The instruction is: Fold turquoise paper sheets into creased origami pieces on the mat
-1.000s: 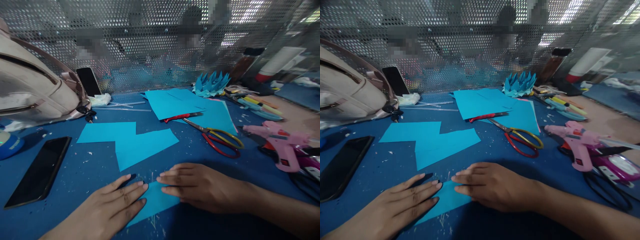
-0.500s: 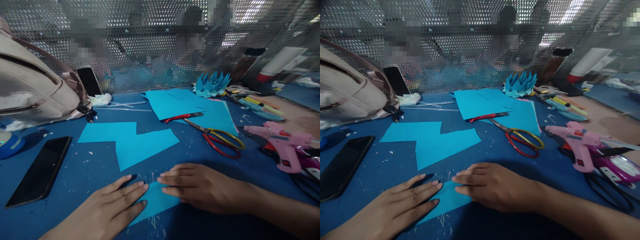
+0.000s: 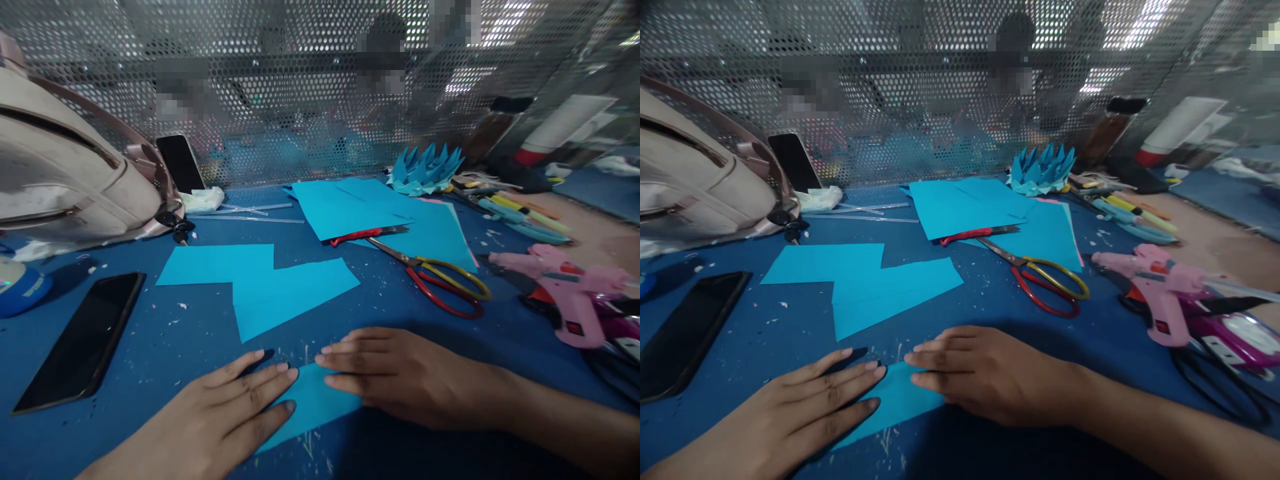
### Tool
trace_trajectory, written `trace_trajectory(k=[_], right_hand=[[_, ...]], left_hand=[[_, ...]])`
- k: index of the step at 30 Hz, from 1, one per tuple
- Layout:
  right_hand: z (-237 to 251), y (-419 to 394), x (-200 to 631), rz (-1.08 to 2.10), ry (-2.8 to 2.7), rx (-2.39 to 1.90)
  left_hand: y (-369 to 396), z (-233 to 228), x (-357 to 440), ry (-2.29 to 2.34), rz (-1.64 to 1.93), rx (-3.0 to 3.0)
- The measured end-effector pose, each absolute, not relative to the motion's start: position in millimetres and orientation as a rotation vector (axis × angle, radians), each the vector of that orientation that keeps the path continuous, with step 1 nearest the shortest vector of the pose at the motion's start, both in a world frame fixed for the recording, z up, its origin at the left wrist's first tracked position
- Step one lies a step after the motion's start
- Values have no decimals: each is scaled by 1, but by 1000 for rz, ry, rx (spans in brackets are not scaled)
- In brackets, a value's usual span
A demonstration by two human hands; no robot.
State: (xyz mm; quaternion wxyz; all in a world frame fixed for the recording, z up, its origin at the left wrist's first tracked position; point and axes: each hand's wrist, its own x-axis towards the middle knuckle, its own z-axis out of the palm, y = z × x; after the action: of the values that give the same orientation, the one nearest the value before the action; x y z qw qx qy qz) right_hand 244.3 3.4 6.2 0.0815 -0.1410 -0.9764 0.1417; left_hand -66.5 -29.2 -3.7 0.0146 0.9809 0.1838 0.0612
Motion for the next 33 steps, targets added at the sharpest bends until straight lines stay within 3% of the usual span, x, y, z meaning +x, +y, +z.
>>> trace_trajectory(k=[6,19,33], right_hand=[[5,2,245,434,-2905,-439],[14,-1,243,385,-2972,-490],[17,0,247,359,-3069,-462]], left_hand=[[-22,5,-67,414,76,3187],[-39,-9,-54,490,348,3273],[-45,-15,-43,588,366,3293]])
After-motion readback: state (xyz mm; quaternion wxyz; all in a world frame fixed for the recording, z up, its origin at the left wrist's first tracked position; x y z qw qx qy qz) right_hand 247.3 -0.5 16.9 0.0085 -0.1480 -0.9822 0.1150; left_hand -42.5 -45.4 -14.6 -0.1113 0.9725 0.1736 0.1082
